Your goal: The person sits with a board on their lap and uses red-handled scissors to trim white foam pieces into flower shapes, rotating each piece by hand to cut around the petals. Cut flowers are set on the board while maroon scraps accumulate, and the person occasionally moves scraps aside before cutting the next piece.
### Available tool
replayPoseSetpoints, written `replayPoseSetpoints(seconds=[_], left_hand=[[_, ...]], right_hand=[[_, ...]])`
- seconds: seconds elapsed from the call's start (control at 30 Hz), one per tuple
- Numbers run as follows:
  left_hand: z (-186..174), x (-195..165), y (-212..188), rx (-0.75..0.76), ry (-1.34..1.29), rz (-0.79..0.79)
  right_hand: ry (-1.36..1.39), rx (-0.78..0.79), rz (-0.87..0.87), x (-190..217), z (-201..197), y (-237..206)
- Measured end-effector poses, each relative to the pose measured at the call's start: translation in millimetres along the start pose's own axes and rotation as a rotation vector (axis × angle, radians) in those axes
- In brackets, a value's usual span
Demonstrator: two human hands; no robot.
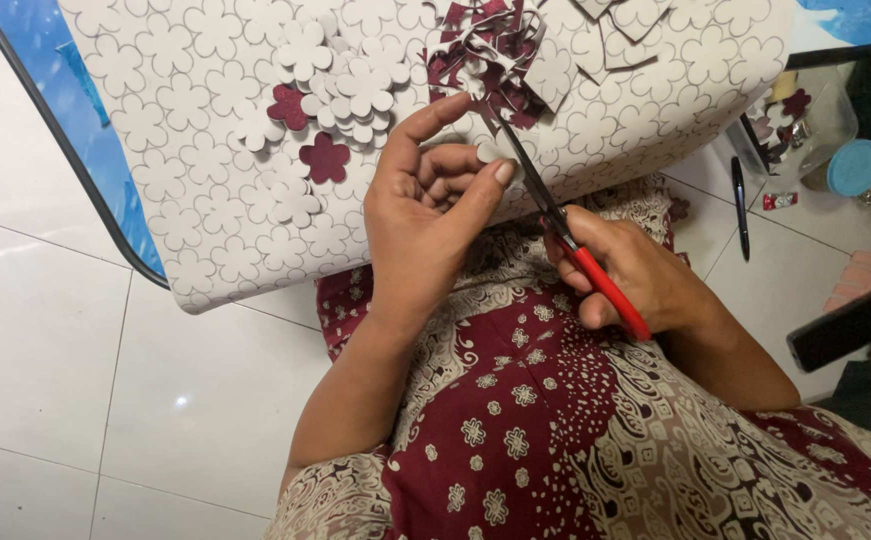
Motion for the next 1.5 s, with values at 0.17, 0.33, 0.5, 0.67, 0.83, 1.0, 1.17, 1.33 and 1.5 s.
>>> replayPoseSetpoints(seconds=[0.17, 0.33, 0.5, 0.67, 0.83, 1.0, 1.17, 1.33, 1.5], left_hand=[[-3.8, -0.5, -1.5, -0.011, -0.001, 0.008], [-5.3, 0.2, -1.0, -0.011, 0.018, 0.019], [-3.6, 0.6, 0.5, -0.008, 0.043, 0.031], [3.9, 1.4, 1.3, -0.002, 0.060, 0.014], [20.8, 9.0, -2.2, 0.053, -0.168, -0.035], [23.3, 16.9, -2.1, 0.045, -0.113, -0.023], [26.0, 29.1, -3.1, 0.029, -0.154, -0.035], [24.4, 31.9, -1.0, 0.033, -0.208, -0.026], [23.2, 24.9, 0.0, 0.008, -0.173, 0.031]], right_hand=[[0.015, 0.019, -0.010, -1.1, 0.4, -1.6], [0.051, 0.035, -0.023, -4.2, -0.1, -3.2], [0.026, 0.025, 0.004, -5.0, -0.4, -4.7], [0.059, 0.017, -0.009, 0.6, 0.6, 3.1], [0.285, -0.012, -0.002, 4.8, 7.0, 9.0], [0.271, -0.062, -0.018, 9.1, 10.2, 12.7], [0.204, -0.129, -0.009, 12.6, 10.1, 14.1], [0.132, -0.146, 0.012, 11.1, 7.2, 13.1], [0.160, -0.135, 0.002, 7.1, 8.4, 10.7]])
Point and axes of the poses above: each hand's wrist, its own y-axis towards the middle knuckle, its own z-axis out of the palm, x = y × z, the point moved 5 cm from there along y, towards the middle knuckle, and after that the axes turned 13 degrees about x, right-handed, at the moved point
